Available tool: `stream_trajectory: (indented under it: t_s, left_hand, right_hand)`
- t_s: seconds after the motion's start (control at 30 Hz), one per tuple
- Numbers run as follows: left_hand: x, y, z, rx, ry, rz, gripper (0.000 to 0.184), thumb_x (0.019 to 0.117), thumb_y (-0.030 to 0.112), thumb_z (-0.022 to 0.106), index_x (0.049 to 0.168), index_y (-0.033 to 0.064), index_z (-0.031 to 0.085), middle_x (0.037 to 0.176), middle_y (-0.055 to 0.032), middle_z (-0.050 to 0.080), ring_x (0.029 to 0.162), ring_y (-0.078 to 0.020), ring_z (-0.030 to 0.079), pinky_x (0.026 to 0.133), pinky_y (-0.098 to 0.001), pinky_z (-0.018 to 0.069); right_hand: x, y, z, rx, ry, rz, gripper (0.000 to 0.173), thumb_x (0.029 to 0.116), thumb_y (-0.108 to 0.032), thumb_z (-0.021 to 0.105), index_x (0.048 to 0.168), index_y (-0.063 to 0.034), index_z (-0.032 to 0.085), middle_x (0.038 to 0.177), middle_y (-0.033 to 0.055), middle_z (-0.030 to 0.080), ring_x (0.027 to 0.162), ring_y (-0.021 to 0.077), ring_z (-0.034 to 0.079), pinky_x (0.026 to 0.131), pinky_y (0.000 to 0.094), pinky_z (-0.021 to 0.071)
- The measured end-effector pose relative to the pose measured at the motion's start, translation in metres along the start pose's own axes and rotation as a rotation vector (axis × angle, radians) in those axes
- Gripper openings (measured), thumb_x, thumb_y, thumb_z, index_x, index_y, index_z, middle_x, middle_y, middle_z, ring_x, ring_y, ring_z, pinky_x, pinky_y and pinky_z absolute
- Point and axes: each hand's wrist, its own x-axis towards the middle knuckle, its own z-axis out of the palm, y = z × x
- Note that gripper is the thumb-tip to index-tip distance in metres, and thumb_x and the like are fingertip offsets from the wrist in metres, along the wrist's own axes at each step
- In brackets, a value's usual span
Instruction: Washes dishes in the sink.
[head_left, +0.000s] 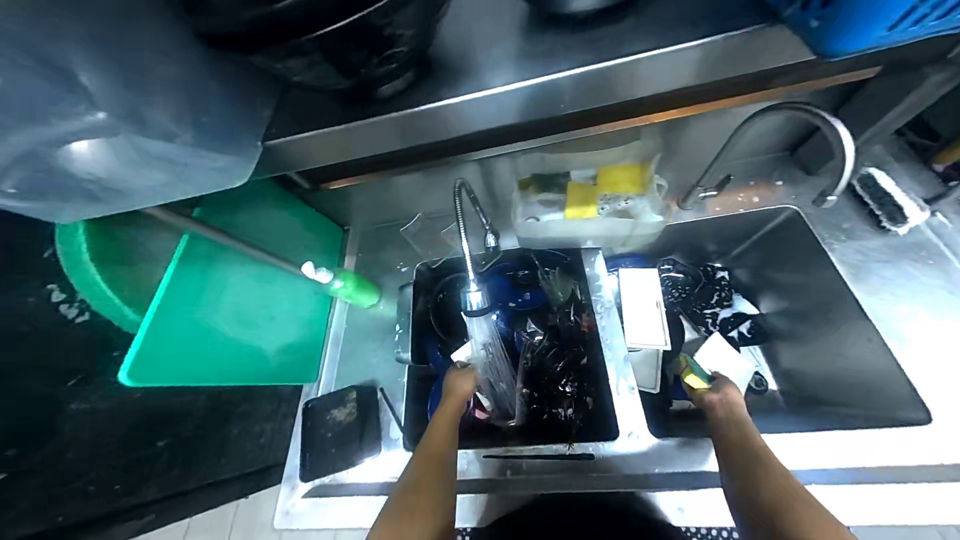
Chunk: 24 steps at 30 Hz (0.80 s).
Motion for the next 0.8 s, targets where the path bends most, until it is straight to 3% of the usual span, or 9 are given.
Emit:
stream_trajectory:
  t_s: [0.07, 0.1, 0.17, 0.23, 0.37, 0.53, 0.67, 0.73, 0.8]
  left_hand:
    - [0.005, -0.023, -0.005, -0.033, 0.143, -0.094, 0.046, 0.1020, 0.029, 0.057, 0.140, 0.0028, 0.052, 0.107, -0.0201, 0.066, 0.085, -0.0294, 0.067, 0.076, -0.0467, 0.0568]
    - [0.002, -0.032, -0.006, -0.111, 0.240, -0.140, 0.052, 0.1011, 0.029, 0.059, 0.143, 0.0017, 0.044, 0.106, -0.0216, 0.066, 0.082, -0.0301, 0.068, 0.072, -0.0467, 0.0582]
    - [-0.003, -0.044, -0.006, -0.212, 0.375, -0.211, 0.071, 0.0983, 0.027, 0.063, 0.155, 0.0112, 0.024, 0.107, -0.0234, 0.066, 0.078, -0.0320, 0.071, 0.066, -0.0483, 0.0599]
    - [-0.007, -0.057, -0.008, -0.301, 0.348, -0.268, 0.075, 0.0985, 0.024, 0.061, 0.159, 0.0170, 0.017, 0.101, -0.0217, 0.066, 0.072, -0.0294, 0.069, 0.060, -0.0450, 0.0581]
    - [-0.011, -0.063, -0.016, -0.731, 0.121, -0.400, 0.049, 0.1087, 0.035, 0.048, 0.149, 0.0103, 0.037, 0.109, -0.0220, 0.068, 0.075, -0.0254, 0.069, 0.060, -0.0362, 0.0572]
    - [-0.044, -0.050, -0.010, -1.088, 0.107, -0.374, 0.047, 0.1091, 0.033, 0.049, 0.148, 0.0096, 0.036, 0.118, -0.0223, 0.063, 0.084, -0.0249, 0.069, 0.064, -0.0341, 0.0579]
    - [-0.111, -0.051, -0.009, -0.956, 0.098, -0.166, 0.040, 0.1014, 0.007, 0.059, 0.137, -0.0032, 0.044, 0.112, -0.0231, 0.064, 0.089, -0.0266, 0.068, 0.076, -0.0395, 0.0592]
    - [-0.123, -0.064, -0.006, -0.783, 0.068, -0.028, 0.047, 0.0954, 0.010, 0.069, 0.134, -0.0069, 0.048, 0.117, -0.0240, 0.063, 0.096, -0.0285, 0.068, 0.082, -0.0431, 0.0595]
    - [-0.118, -0.073, -0.001, -0.628, 0.067, 0.095, 0.045, 0.0937, 0.024, 0.074, 0.123, -0.0050, 0.056, 0.113, -0.0206, 0.064, 0.097, -0.0274, 0.067, 0.085, -0.0447, 0.0597]
  right_hand:
    - [0.004, 0.004, -0.004, 0.009, -0.020, 0.014, 0.040, 0.1069, -0.033, 0.041, 0.139, -0.0092, 0.043, 0.122, 0.0138, 0.058, 0.104, 0.0226, 0.063, 0.083, 0.0421, 0.0572]
    - [0.005, 0.007, -0.005, 0.013, -0.053, 0.027, 0.039, 0.1064, -0.033, 0.040, 0.137, -0.0094, 0.045, 0.119, 0.0133, 0.059, 0.102, 0.0222, 0.063, 0.081, 0.0421, 0.0576]
    - [0.004, 0.010, -0.005, -0.020, -0.133, 0.040, 0.036, 0.1058, -0.035, 0.040, 0.129, -0.0092, 0.049, 0.108, 0.0121, 0.062, 0.090, 0.0214, 0.065, 0.074, 0.0412, 0.0584]
    - [0.003, 0.012, -0.007, -0.069, -0.198, 0.065, 0.037, 0.1056, -0.037, 0.040, 0.127, -0.0093, 0.050, 0.105, 0.0123, 0.063, 0.086, 0.0220, 0.067, 0.071, 0.0409, 0.0591]
    - [-0.012, 0.013, -0.013, -0.195, -0.218, 0.047, 0.037, 0.1046, -0.037, 0.043, 0.128, -0.0088, 0.052, 0.106, 0.0133, 0.064, 0.087, 0.0234, 0.067, 0.072, 0.0439, 0.0589]
    - [-0.035, 0.006, -0.012, -0.286, -0.236, 0.028, 0.039, 0.1035, -0.037, 0.044, 0.128, -0.0078, 0.052, 0.107, 0.0153, 0.065, 0.086, 0.0264, 0.067, 0.071, 0.0468, 0.0586]
    - [-0.062, -0.010, -0.005, -0.337, -0.292, -0.045, 0.039, 0.1043, -0.036, 0.043, 0.128, -0.0067, 0.053, 0.105, 0.0159, 0.066, 0.084, 0.0259, 0.068, 0.070, 0.0465, 0.0598]
    - [-0.074, -0.016, -0.003, -0.361, -0.320, -0.073, 0.038, 0.1045, -0.036, 0.043, 0.128, -0.0070, 0.053, 0.104, 0.0158, 0.067, 0.084, 0.0260, 0.068, 0.070, 0.0468, 0.0597]
    - [-0.083, -0.018, 0.003, -0.374, -0.348, -0.080, 0.040, 0.1049, -0.037, 0.043, 0.129, -0.0074, 0.053, 0.104, 0.0159, 0.067, 0.084, 0.0264, 0.068, 0.071, 0.0470, 0.0598]
